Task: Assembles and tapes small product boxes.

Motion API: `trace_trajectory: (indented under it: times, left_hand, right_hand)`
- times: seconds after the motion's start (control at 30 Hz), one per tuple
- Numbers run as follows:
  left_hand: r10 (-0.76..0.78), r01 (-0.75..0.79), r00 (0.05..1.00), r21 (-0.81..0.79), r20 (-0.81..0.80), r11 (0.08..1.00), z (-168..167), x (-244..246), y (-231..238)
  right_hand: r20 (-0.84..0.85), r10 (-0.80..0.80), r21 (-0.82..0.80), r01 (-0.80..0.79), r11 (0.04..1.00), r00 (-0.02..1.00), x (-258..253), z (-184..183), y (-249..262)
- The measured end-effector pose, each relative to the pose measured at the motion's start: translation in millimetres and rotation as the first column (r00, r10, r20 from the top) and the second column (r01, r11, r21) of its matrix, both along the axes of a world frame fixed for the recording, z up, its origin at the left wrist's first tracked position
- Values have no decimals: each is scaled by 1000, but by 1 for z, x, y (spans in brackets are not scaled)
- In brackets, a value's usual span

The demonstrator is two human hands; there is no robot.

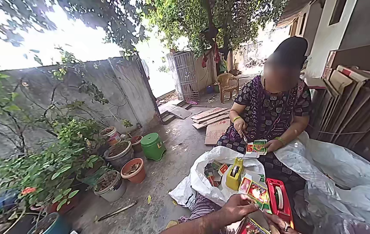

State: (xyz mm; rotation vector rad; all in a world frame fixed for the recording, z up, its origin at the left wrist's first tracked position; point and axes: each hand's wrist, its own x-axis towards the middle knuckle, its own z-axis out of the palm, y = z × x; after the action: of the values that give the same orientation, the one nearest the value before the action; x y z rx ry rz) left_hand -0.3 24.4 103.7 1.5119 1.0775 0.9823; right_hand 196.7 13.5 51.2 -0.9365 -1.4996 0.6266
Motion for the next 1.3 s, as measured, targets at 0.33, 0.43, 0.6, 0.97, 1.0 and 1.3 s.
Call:
trace_trajectory:
  times: [0.33, 0.43, 0.6, 0.97, 1.0, 1.3]
  left_hand:
    - [44, -38, 998, -107, 51, 994, 7, 1, 3]
    - [21, -21, 1000, -28, -20, 999, 6, 3, 0]
    - [-20, 87, 848, 102, -529, 991, 10, 9, -14]
    - [90, 109, 736, 248, -670, 963, -1, 2, -15]
    - [94, 107, 744, 258, -661, 960, -2, 1, -15]
    - [34, 146, 818, 264, -574, 953, -6, -8, -8]
  right_hand:
    - [-79, 188, -201, -200, 959, 979, 4, 11, 3]
    - [-95, 119, -174, -134, 976, 988, 4, 6, 5]
    - [-87, -258, -296, 222, 929, 962, 6, 2, 6]
    - [-223, 116, -281, -177, 943, 968, -4, 16, -6]
    - [-188, 143, -247, -187, 951, 972, -4, 17, -6]
    - [-138, 168, -115, -185, 976, 976, 1, 8, -2]
